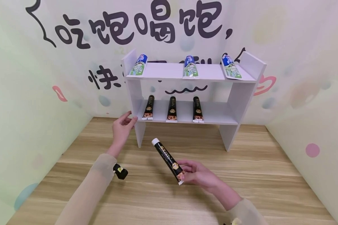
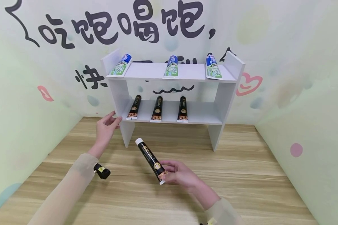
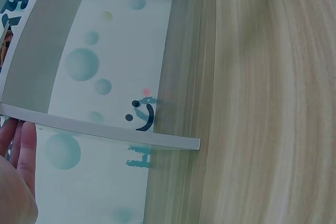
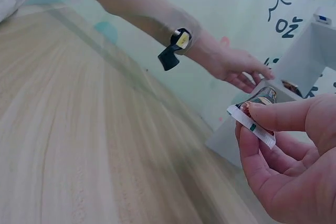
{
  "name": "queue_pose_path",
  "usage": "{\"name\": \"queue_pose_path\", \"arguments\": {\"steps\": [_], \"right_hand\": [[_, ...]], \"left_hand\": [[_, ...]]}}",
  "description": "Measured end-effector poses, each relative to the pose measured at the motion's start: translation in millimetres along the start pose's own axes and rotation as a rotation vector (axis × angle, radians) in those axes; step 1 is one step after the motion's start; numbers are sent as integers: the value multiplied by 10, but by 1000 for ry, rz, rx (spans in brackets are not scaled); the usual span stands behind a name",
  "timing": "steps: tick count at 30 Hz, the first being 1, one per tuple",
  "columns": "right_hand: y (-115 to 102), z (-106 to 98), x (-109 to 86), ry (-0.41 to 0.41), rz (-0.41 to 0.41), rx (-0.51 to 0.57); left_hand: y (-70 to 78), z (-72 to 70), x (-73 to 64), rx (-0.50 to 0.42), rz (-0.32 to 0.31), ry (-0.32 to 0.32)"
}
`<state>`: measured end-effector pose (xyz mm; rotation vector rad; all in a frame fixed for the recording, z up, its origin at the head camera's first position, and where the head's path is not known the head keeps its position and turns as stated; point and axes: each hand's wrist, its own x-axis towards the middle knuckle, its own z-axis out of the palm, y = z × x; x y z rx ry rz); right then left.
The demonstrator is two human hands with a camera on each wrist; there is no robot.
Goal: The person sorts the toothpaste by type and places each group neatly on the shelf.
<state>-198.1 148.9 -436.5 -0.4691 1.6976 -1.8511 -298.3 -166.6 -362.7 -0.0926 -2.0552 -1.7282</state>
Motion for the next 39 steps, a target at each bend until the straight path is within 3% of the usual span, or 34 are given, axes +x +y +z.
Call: {"name": "queue_pose_path", "arguments": {"steps": [7, 14, 19, 28, 34, 39], "right_hand": [[-191, -22, -127, 28, -19, 12], [-408, -67, -227, 84, -109, 22], [-596, -131, -289, 179, -145, -3], [-770, -272, -355, 353, -223, -74], [-820, -338, -384, 482, -266, -144], [-893, -387, -425, 554, -275, -140]], "left_hand": [[-19, -2, -3, 0, 2, -5], [-17, -12, -17, -5, -4, -6], [-29, -11, -1, 6, -2, -6], [-355, 15, 139, 9, 8, 22], [-384, 17, 133, 25, 34, 33], [-357, 14, 138, 8, 5, 17]]}}
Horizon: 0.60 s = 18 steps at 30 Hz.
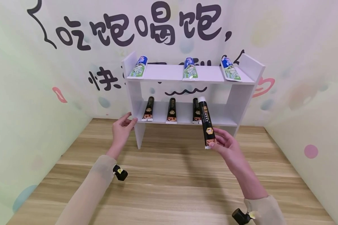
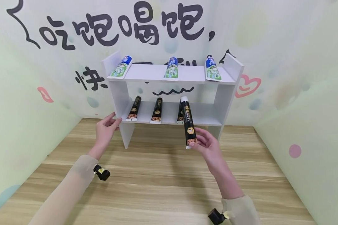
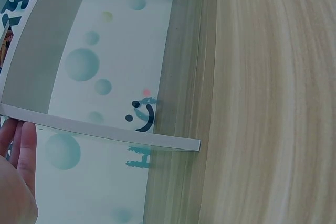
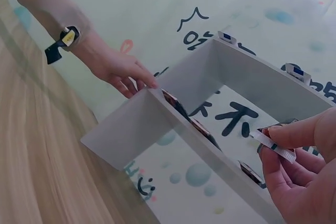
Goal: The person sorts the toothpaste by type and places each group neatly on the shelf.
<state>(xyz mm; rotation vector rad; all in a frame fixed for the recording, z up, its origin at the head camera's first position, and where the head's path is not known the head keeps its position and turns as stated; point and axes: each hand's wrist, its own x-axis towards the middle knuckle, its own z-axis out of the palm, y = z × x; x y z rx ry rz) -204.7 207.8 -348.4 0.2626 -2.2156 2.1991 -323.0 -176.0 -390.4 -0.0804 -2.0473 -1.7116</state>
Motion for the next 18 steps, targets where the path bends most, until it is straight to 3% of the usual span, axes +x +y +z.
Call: {"name": "queue_pose_path", "arguments": {"steps": [8, 10, 18], "right_hand": [[-41, -111, 107, 105, -83, -31], [-50, -136, 142, 125, -104, -17], [-111, -246, 265, 172, -109, 58]], "left_hand": [[283, -27, -111, 1, -15, -31], [286, -28, -114, -3, -13, -32], [-20, 2, 12, -10, 8, 8]]}}
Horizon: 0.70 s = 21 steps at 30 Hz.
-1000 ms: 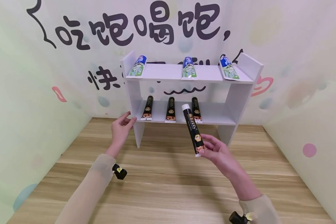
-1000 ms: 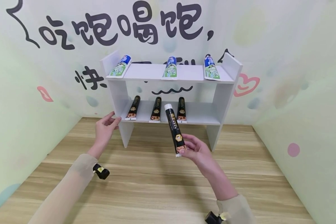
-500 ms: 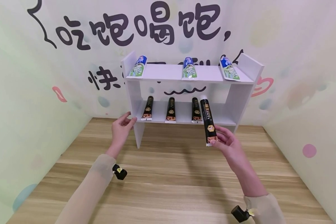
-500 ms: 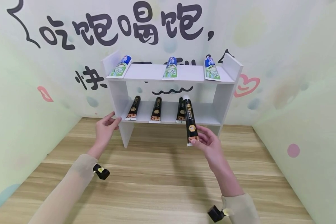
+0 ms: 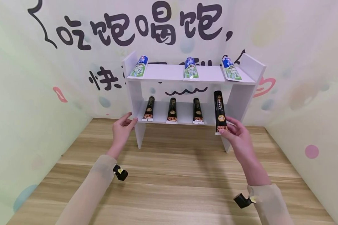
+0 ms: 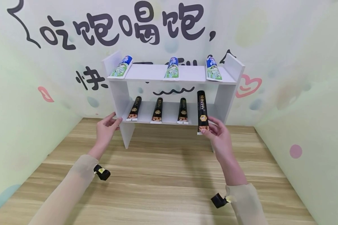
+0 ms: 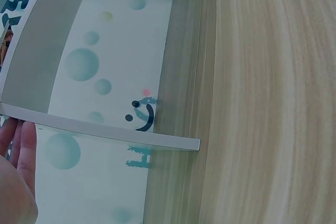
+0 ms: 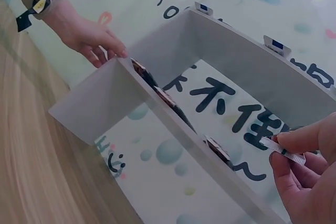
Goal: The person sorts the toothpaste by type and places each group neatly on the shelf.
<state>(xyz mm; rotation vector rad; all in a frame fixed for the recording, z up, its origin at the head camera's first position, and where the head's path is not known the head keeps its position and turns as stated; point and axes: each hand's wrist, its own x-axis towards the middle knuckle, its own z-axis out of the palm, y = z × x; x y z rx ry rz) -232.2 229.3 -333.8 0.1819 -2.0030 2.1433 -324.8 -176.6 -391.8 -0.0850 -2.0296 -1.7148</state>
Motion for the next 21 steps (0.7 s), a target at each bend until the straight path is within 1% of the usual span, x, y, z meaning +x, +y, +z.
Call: {"name": "queue_pose_path", "arguments": {"steps": [4, 9, 12, 18, 21], "right_hand": [[-15, -43, 57, 12, -13, 66], [-21, -93, 119, 25, -39, 135], [-29, -94, 148, 62, -35, 120], [-42, -91, 195, 136, 10, 100], [-33, -105, 228, 157, 30, 97]], "left_hand": [[-20, -2, -2, 20, 24, 5], [-5, 5, -4, 24, 25, 9], [3, 8, -5, 19, 17, 5], [-1, 14, 0, 3, -7, -6], [-3, 13, -4, 11, -2, 0]]}}
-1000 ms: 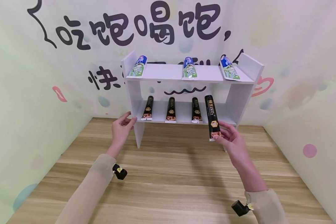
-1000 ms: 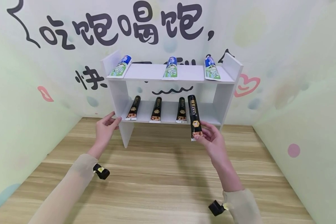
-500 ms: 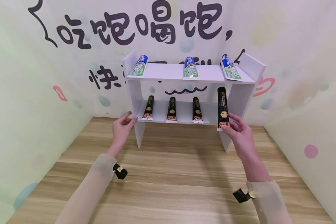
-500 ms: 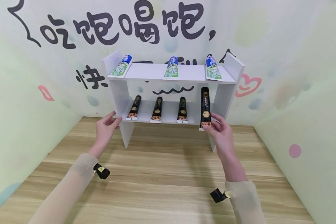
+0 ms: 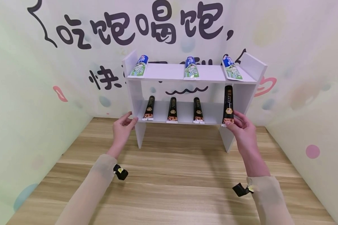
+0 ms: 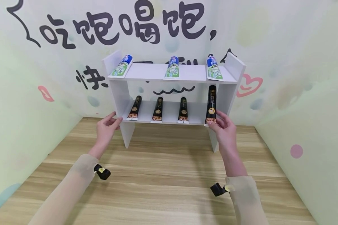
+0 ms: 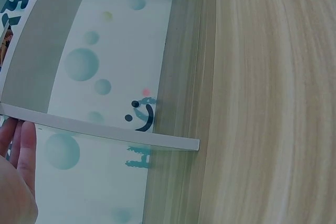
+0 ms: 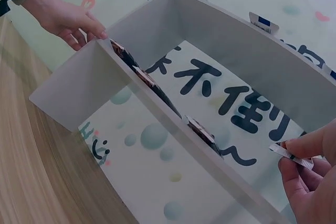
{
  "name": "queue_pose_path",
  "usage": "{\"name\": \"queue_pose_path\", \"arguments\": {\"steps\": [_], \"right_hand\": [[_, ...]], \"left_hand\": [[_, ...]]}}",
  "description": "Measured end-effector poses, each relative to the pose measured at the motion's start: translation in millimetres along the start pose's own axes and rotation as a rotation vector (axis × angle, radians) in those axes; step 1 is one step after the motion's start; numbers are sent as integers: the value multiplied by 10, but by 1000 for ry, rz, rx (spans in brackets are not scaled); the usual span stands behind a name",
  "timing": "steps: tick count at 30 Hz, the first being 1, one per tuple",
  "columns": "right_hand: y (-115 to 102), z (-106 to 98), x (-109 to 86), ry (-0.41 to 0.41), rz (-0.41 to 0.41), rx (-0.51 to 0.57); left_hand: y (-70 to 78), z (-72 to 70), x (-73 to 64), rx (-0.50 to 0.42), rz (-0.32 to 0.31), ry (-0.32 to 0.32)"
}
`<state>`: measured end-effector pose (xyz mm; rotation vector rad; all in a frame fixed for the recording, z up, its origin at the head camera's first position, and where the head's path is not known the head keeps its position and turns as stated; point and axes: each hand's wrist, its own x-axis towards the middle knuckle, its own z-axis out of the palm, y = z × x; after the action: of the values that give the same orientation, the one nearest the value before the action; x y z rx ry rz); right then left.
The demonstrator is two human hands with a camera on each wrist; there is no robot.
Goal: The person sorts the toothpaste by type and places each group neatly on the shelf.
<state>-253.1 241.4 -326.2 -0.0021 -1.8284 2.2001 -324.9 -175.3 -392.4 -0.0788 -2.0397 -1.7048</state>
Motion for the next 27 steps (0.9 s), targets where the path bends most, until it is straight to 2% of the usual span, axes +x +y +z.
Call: {"name": "queue_pose_path", "arguments": {"steps": [7, 20, 27], "right_hand": [[47, -47, 67, 27, 39, -10], [109, -134, 88, 21, 82, -77], [129, -144, 108, 13, 86, -71]], "left_hand": [[0, -1, -3, 22, 5, 8], [21, 7, -9, 17, -9, 8], [34, 4, -14, 16, -6, 13]]}}
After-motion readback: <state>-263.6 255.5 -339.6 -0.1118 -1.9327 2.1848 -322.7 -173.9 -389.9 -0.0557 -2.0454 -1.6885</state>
